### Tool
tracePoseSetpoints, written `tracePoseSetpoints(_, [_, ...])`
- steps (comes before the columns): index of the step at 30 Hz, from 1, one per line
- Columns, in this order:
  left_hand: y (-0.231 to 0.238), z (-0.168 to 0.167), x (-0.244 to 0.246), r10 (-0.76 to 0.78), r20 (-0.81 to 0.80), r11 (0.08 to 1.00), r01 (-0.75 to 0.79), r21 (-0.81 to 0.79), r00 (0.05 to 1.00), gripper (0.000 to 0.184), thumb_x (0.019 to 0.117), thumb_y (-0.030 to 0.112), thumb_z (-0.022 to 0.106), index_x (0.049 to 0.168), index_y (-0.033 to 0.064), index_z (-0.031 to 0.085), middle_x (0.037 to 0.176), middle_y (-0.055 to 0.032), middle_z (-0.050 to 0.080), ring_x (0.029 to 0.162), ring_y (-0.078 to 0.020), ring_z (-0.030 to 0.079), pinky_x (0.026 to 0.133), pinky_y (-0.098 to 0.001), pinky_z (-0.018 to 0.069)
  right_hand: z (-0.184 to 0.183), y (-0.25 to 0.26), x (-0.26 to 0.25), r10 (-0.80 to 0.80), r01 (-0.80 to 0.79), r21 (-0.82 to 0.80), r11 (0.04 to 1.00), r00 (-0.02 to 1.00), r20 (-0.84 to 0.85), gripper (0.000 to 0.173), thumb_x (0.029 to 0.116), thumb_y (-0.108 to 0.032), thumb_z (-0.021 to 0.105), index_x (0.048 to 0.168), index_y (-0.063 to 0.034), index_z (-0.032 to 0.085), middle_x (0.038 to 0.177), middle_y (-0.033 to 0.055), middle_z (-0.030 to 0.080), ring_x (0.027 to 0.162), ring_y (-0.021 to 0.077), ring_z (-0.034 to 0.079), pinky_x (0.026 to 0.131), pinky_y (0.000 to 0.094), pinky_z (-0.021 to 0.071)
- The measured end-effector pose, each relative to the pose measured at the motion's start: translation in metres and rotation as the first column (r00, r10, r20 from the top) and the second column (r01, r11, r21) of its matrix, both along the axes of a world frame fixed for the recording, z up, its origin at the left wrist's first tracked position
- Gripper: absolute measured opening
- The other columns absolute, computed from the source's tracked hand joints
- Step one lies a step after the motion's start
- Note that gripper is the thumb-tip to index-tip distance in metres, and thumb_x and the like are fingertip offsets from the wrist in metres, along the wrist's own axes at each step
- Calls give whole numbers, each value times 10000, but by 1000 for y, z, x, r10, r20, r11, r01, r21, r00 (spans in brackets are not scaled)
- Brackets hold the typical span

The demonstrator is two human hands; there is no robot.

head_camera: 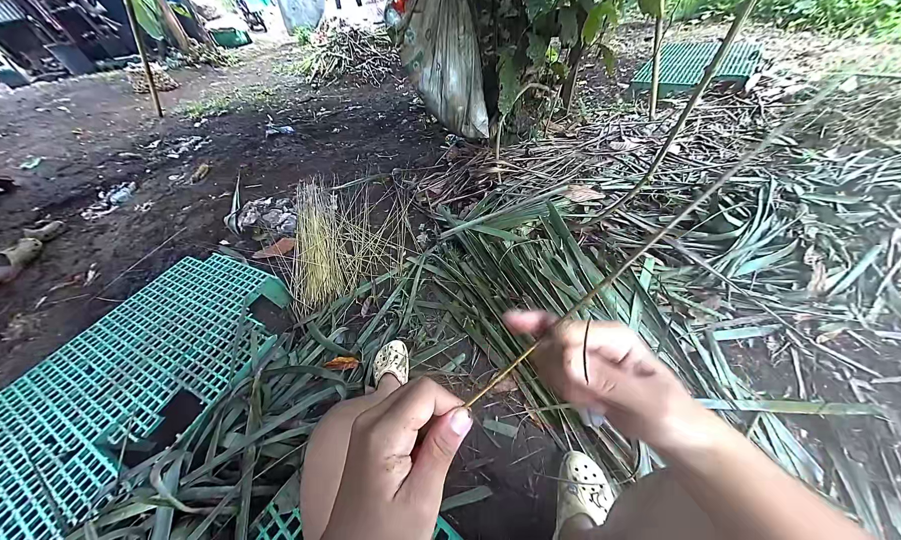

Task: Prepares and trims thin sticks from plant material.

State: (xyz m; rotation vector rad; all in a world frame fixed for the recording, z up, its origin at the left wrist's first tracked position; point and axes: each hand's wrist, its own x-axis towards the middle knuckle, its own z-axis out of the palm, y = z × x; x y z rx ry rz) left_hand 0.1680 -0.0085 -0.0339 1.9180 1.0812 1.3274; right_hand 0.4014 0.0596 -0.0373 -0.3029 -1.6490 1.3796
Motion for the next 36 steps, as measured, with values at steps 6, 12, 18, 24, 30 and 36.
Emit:
tracePoseSetpoints(6, [0, -1, -4, 11, 13, 999, -10, -52, 1000, 250, 1052, 266, 549, 899, 93, 644, 736, 93, 567, 670, 75, 504, 625, -96, 408, 9, 9, 14, -155, 140, -113, 984, 978, -141, 392, 1057, -369, 508, 1417, -233, 583, 583, -144, 478, 530, -46, 465, 583, 137, 443])
tracePoseSetpoints(12, [1, -4, -3, 14, -11, 999, -14, -38, 1000, 285, 1062, 291, 534, 900, 85, 647, 740, 84, 563, 681, 73, 505, 634, -98, 411, -4, -3, -4, 119, -117, -37, 992, 991, 61, 351, 1077, -288, 474, 1331, -95, 619, 708, -181, 483, 593, -126, 397, 529, 61, 331])
tracePoseSetpoints(18, [-2, -1, -19, 39, -75, 999, -41, -26, 996, 299, 1065, 298, 532, 899, 80, 653, 741, 75, 573, 679, 64, 519, 623, -102, 424, 20, 23, 35, -298, 284, -140, 949, 950, -91, 375, 1054, -328, 462, 1369, -210, 626, 532, -147, 425, 458, -40, 406, 490, 134, 388])
tracePoseSetpoints(24, [3, -7, -16, 64, -70, 996, -68, -51, 995, 288, 1057, 281, 530, 881, 89, 653, 744, 84, 575, 680, 76, 522, 613, -89, 428, 15, 17, 25, -305, 292, -173, 941, 951, -55, 376, 1061, -347, 421, 1399, -265, 564, 531, -147, 434, 465, -39, 434, 507, 143, 421])
tracePoseSetpoints(30, [5, -7, -8, -13, 7, 992, 14, -123, 1000, 274, 1057, 291, 530, 890, 112, 654, 716, 125, 532, 631, 101, 464, 569, -71, 378, -1, -10, -15, 151, -137, -118, 984, 981, 119, 379, 1067, -193, 445, 1394, -45, 568, 768, -176, 515, 589, -134, 382, 513, 58, 324])
tracePoseSetpoints(36, [5, -6, -17, -39, 32, 987, 44, -154, 999, 259, 1055, 297, 538, 892, 134, 655, 718, 130, 525, 621, 98, 451, 557, -74, 361, 4, 8, 11, -143, 137, -192, 972, 990, -15, 337, 1051, -306, 489, 1304, -192, 681, 567, -165, 445, 510, -75, 415, 519, 111, 373])
